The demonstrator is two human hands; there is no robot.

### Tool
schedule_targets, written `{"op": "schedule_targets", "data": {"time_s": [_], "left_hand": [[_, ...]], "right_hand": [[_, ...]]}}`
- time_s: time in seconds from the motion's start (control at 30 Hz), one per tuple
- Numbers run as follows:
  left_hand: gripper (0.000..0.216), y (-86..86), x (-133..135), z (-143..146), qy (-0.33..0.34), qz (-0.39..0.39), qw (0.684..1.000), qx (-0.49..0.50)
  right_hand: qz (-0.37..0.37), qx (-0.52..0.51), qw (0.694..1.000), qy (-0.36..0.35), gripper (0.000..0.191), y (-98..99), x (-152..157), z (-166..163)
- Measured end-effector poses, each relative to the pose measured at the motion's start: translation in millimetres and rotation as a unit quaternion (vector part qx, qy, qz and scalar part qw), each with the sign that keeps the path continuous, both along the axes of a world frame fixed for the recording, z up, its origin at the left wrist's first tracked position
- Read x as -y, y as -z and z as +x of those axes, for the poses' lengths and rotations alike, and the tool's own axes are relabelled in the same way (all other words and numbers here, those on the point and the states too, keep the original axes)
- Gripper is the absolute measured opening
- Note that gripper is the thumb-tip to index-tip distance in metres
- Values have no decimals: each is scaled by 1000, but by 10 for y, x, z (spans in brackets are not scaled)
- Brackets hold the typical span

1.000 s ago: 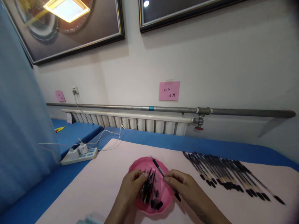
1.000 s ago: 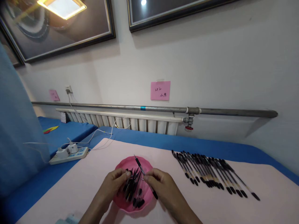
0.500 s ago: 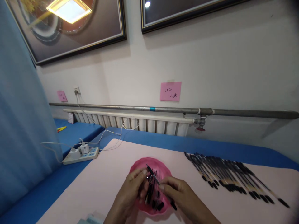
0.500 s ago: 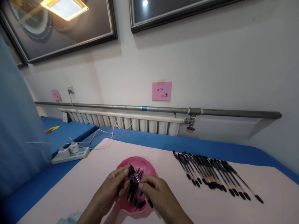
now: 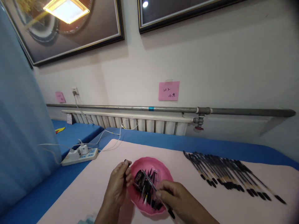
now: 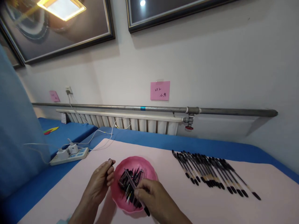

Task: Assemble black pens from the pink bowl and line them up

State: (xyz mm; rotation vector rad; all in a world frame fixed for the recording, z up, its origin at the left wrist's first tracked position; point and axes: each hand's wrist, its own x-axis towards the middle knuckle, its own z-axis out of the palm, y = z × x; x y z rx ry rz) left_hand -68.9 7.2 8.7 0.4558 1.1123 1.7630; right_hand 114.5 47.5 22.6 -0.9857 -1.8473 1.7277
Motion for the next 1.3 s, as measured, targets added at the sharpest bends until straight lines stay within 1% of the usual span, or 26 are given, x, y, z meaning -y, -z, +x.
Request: {"op": "schedule_targets", "data": {"time_s": [0.07,0.13,0.23,0.3,0.4,0.47,0.53,0.57,0.7,0.77,0.83,0.87,0.93,1.0,1.03,1.07,1.13,1.2,1.23,1.3], "left_hand": [[42,8,11,-46,-3,-23,999,-30],[40,32,15,-29,13,-58,994,-96],[39,62,17,61,42,-100,972,-206],[33,61,25,128,61,-111,962,-243],[26,38,52,246,131,-117,950,-260],[23,33,69,355,196,-114,937,-266],[19,43,78,476,235,-103,924,-285],[19,52,80,531,237,-100,916,-307],[22,71,85,650,204,-85,891,-397],[21,66,90,648,215,-73,891,-394],[25,58,95,633,242,-70,898,-361],[27,56,97,627,263,-73,903,-330],[34,53,96,621,310,-70,916,-246],[42,55,90,626,328,-60,925,-183],[44,59,85,632,319,-60,929,-179],[44,66,79,639,297,-64,933,-193],[37,87,67,653,234,-76,939,-241],[32,111,60,663,191,-79,939,-274],[33,119,59,664,187,-74,939,-278],[35,121,62,659,222,-62,935,-269]], "right_hand": [[4,1,1000,8,15,0,-36,18],[1,3,1000,17,18,13,-81,39],[-16,-22,999,29,24,41,-125,61],[-32,-42,998,38,26,59,-137,59],[-38,-54,996,64,24,91,-153,36],[-25,-66,993,89,23,111,-168,19],[-12,-86,990,111,22,125,-179,8],[-9,-96,988,119,22,129,-180,6],[2,-118,984,132,24,131,-156,16],[18,-123,984,128,24,126,-143,27],[25,-135,984,116,24,122,-141,37],[19,-145,984,107,24,120,-145,39],[-19,-171,981,87,23,121,-155,37],[-49,-193,977,83,22,127,-165,31],[-49,-195,975,90,22,130,-169,27],[-39,-192,975,101,21,133,-170,25],[-7,-175,977,121,21,135,-170,22],[9,-159,980,124,22,130,-166,23],[10,-154,980,122,22,126,-163,23],[9,-150,981,120,22,120,-157,23]]}}
